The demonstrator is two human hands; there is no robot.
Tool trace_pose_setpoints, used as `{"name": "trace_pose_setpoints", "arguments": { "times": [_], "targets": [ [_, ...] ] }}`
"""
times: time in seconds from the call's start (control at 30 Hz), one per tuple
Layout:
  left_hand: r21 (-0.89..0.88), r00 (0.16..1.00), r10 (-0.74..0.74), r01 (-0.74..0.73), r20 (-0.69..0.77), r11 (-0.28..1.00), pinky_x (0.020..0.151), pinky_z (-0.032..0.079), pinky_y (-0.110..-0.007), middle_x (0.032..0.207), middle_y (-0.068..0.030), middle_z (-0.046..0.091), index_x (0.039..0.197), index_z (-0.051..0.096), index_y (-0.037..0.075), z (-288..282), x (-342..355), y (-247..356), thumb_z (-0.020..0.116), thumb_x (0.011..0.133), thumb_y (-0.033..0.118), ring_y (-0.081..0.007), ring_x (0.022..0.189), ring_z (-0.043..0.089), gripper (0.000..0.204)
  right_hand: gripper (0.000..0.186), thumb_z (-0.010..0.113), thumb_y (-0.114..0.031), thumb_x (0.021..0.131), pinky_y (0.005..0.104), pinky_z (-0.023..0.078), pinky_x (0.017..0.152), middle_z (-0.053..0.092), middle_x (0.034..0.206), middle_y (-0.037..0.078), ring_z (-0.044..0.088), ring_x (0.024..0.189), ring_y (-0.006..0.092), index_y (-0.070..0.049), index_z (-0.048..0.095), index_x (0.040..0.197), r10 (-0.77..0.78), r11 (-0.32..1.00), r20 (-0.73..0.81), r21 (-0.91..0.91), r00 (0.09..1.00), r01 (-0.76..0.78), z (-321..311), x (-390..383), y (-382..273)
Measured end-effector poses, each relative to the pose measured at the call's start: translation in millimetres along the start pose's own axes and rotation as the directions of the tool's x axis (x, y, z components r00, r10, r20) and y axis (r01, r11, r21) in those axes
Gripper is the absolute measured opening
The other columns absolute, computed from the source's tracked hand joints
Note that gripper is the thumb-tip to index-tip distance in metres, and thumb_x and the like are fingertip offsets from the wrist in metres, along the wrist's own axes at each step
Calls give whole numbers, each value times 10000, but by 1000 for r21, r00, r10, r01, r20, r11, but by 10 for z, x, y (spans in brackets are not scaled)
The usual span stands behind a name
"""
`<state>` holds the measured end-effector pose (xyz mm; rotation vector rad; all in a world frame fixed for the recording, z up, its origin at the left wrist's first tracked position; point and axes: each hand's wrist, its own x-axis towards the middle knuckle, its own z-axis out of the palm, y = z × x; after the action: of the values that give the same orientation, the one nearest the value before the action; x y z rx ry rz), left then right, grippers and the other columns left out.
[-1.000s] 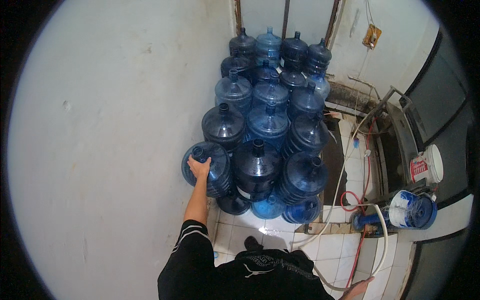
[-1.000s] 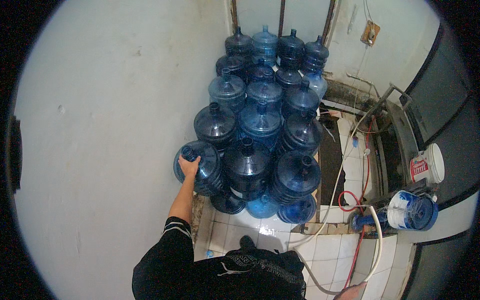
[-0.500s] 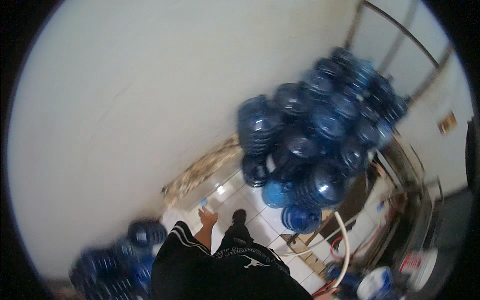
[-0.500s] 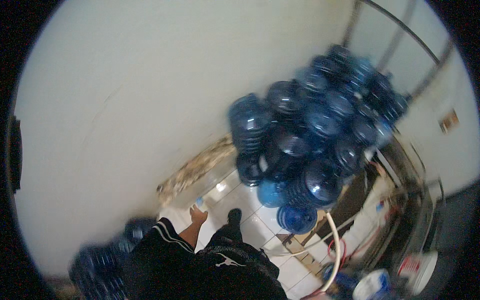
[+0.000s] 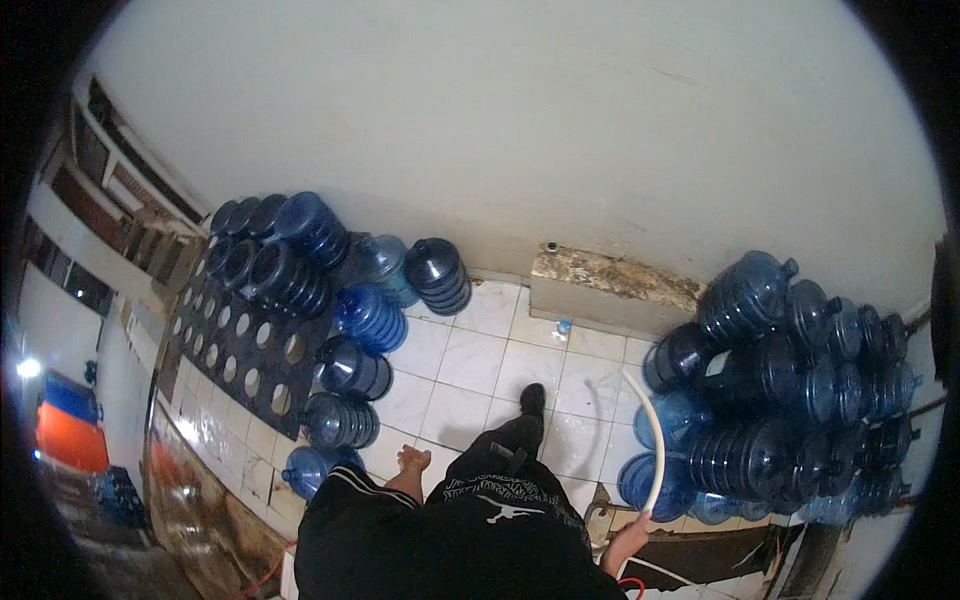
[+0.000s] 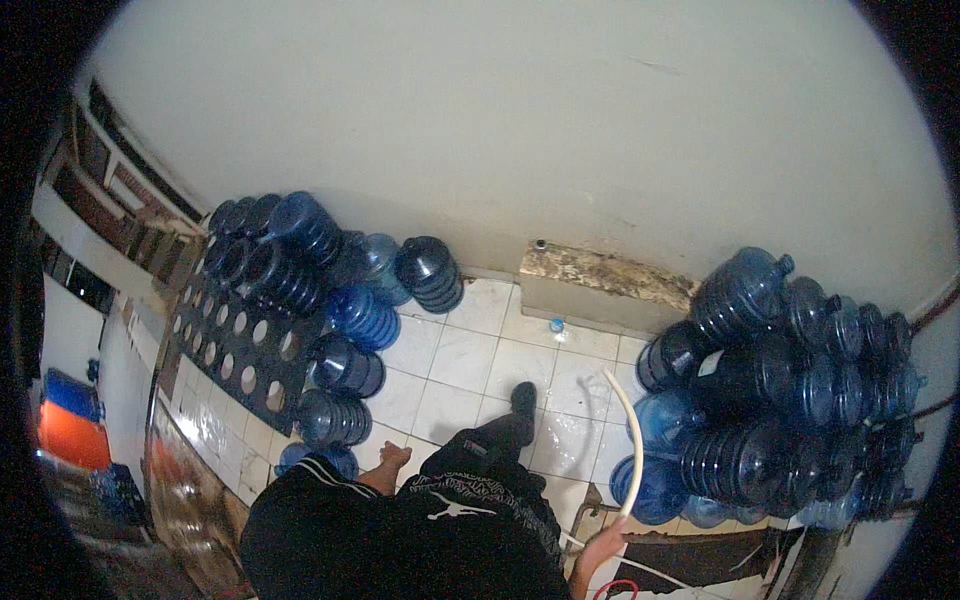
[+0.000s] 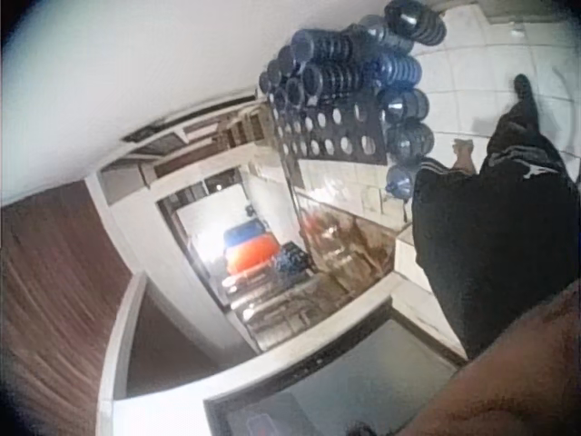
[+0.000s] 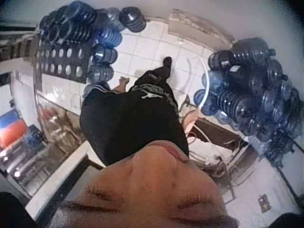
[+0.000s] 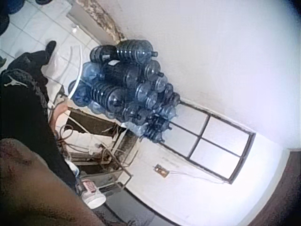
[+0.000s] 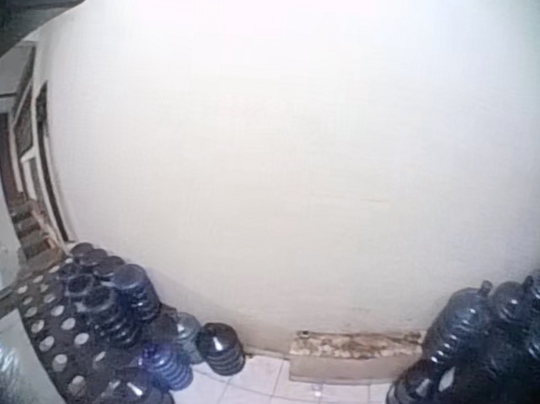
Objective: The person moves large blue water jugs across a tiled floor and fills them using a white hose, handling each bottle by hand and inserting the hose into the top.
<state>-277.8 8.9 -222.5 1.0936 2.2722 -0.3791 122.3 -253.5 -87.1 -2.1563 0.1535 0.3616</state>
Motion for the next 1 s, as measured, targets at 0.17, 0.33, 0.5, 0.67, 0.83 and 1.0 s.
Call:
{"name": "trace_pose_setpoints", "arguments": {
  "times": [0.17, 0.33, 0.5, 0.67, 0.83, 1.0],
  "targets": [
    [-168, 996, 38, -50, -77, 984, 895, 414, -413, 1110, -289, 463, 1115, 406, -68, -55, 127, -239, 611, 667, 350, -384, 1033, 492, 646, 576, 407, -357, 922, 341, 193, 411, 291, 435, 0, 244, 437, 118, -12, 322, 469, -348, 936, 221, 31, 911, 350, 645, -237, -941],
    [-230, 975, 151, -186, -161, 955, 884, 419, -390, 1063, -280, 520, 1078, 457, -76, -390, 600, 18, 619, 669, 352, -367, 1026, 509, 614, 587, 421, -415, 900, 334, 198, 413, 298, 443, -1, 258, 444, 115, -28, 331, 468, -487, 869, 345, 103, 802, 484, 1410, -481, -1689],
    [-298, 940, 244, -311, -241, 903, 877, 421, -380, 1062, -251, 548, 1059, 505, -49, -1003, 1275, 666, 644, 661, 354, -351, 1021, 522, 583, 569, 442, -421, 891, 306, 192, 409, 296, 448, -20, 260, 446, 83, -55, 329, 470, -499, 859, 402, 115, 768, 498, 2277, -775, -2245],
    [-312, 905, 401, -426, -145, 849, 911, 397, -380, 1092, -244, 530, 1109, 479, -29, -1694, 2183, 1652, 680, 650, 306, -345, 1056, 497, 603, 541, 476, -365, 889, 316, 170, 418, 273, 471, -25, 238, 478, 83, -40, 309, 490, -436, 885, 430, 44, 791, 464, 3153, -1156, -2668],
    [-216, 862, 484, -506, -150, 835, 924, 381, -395, 1149, -242, 479, 1204, 392, -11, -2003, 3490, 3022, 708, 637, 277, -356, 1094, 453, 711, 499, 451, -285, 908, 300, 160, 415, 279, 469, -39, 239, 472, 67, -46, 304, 494, -361, 897, 461, -65, 811, 437, 4003, -1367, -2881],
    [-193, 838, 522, -545, -156, 816, 936, 370, -430, 1302, -255, 297, 1311, 225, 62, -2223, 4526, 4153, 720, 626, 255, -394, 1152, 385, 866, 458, 431, -202, 914, 270, 149, 416, 266, 462, -56, 229, 452, 44, -76, 285, 499, -292, 949, 480, 38, 827, 313, 4486, -1526, -2841]
  ]
}}
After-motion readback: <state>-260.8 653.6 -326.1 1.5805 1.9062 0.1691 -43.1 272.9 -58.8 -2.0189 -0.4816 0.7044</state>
